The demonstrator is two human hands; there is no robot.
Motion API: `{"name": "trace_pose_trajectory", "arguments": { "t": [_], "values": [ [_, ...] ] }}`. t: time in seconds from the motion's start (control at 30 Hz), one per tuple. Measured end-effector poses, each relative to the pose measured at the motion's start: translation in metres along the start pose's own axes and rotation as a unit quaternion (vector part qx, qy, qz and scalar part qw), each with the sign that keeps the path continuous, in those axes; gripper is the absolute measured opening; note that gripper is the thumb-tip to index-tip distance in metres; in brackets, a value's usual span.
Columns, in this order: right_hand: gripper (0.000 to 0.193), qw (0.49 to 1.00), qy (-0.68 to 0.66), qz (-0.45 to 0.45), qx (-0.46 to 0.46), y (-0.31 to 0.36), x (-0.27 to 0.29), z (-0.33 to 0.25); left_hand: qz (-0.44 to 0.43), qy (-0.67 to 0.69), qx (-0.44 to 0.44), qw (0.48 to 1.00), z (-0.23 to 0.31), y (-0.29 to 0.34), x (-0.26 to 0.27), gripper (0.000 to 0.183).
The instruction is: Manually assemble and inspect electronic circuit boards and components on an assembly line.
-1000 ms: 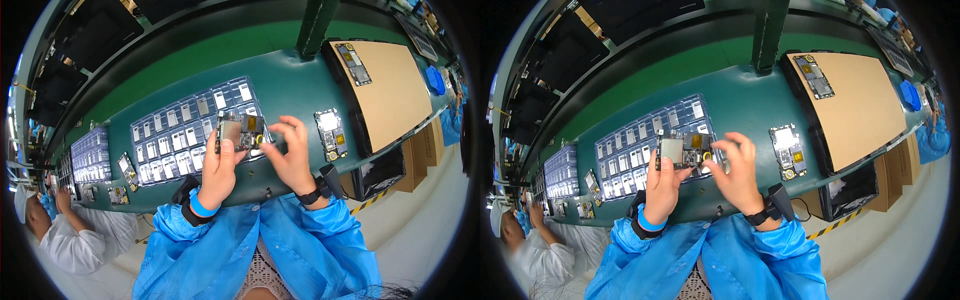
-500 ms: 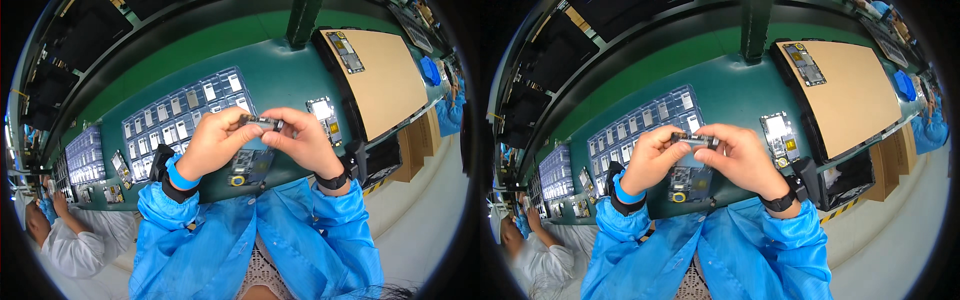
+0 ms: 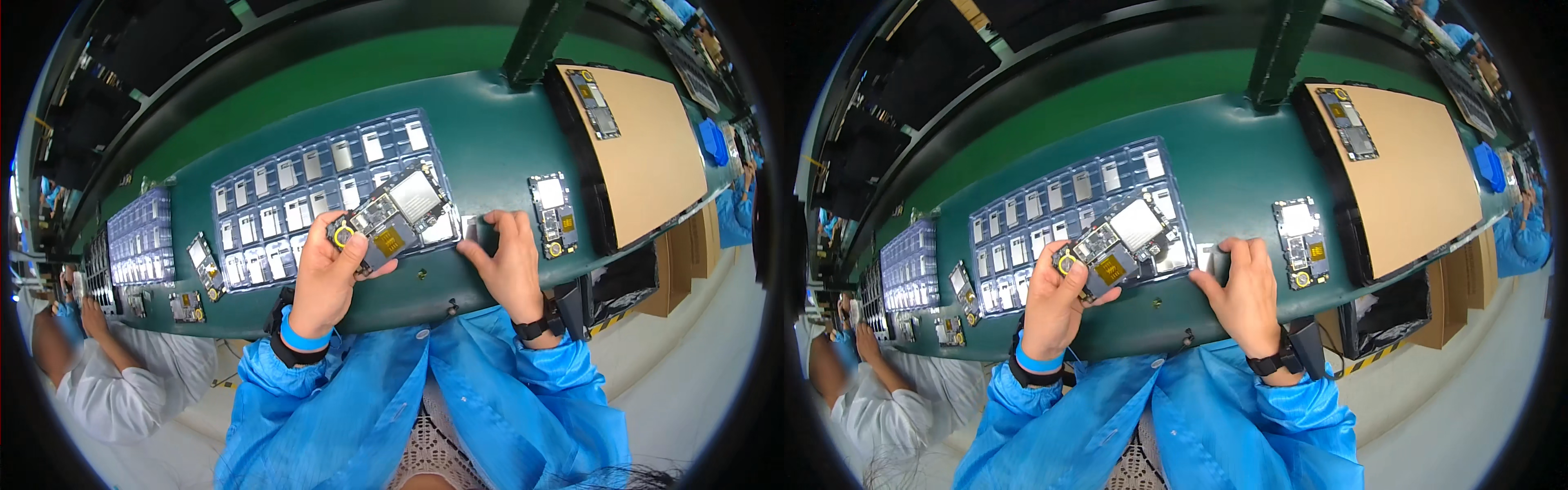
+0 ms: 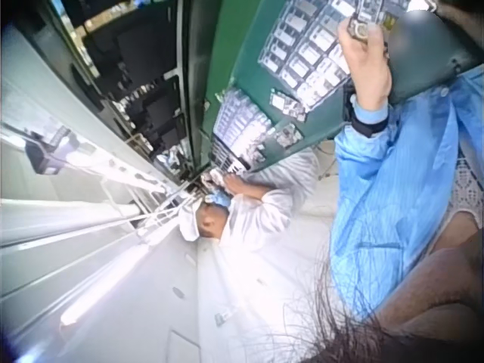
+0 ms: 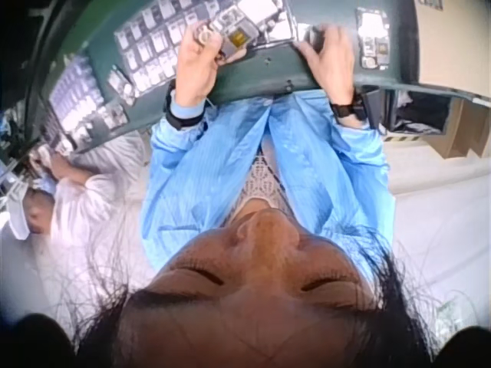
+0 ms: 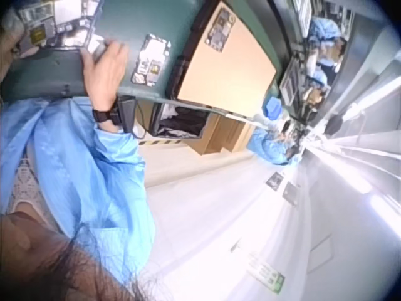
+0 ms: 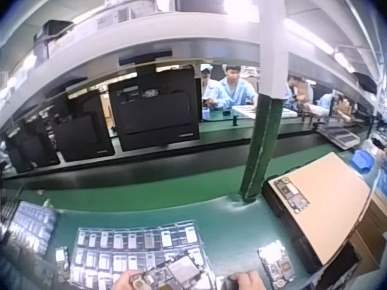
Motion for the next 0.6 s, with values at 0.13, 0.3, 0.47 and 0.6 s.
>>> {"name": "trace_pose_trajectory", "arguments": {
  "t": [0.13, 0.3, 0.47, 0.6],
  "values": [
    [0.02, 0.999, 0.028, -0.018, 0.015, -0.002, -0.006, 0.008, -0.011, -0.037, 0.038, 0.999, 0.01, 0.001, 0.008, 0.032],
    [0.019, 0.995, 0.076, 0.018, 0.057, -0.026, 0.004, 0.008, -0.077, -0.028, 0.073, 0.994, 0.004, 0.004, 0.008, 0.033],
    [0.026, 0.997, 0.068, -0.023, 0.027, -0.029, -0.012, 0.005, -0.042, -0.02, 0.074, 0.996, 0.001, 0.008, 0.01, 0.03],
    [0.025, 0.995, 0.089, -0.049, 0.024, -0.03, -0.015, 0.005, -0.009, 0.0, 0.068, 0.998, -0.001, 0.012, 0.014, 0.03]
  ]
}}
Point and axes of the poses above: each hand's wrist, its own y-axis away from the middle knuckle, its own x-axis out of the back of the hand, z = x × y, the point moved 7 cm from there along -y, towards the middle knuckle, and after that the axes turned 1 degree about -y, right-handed, at the moved point
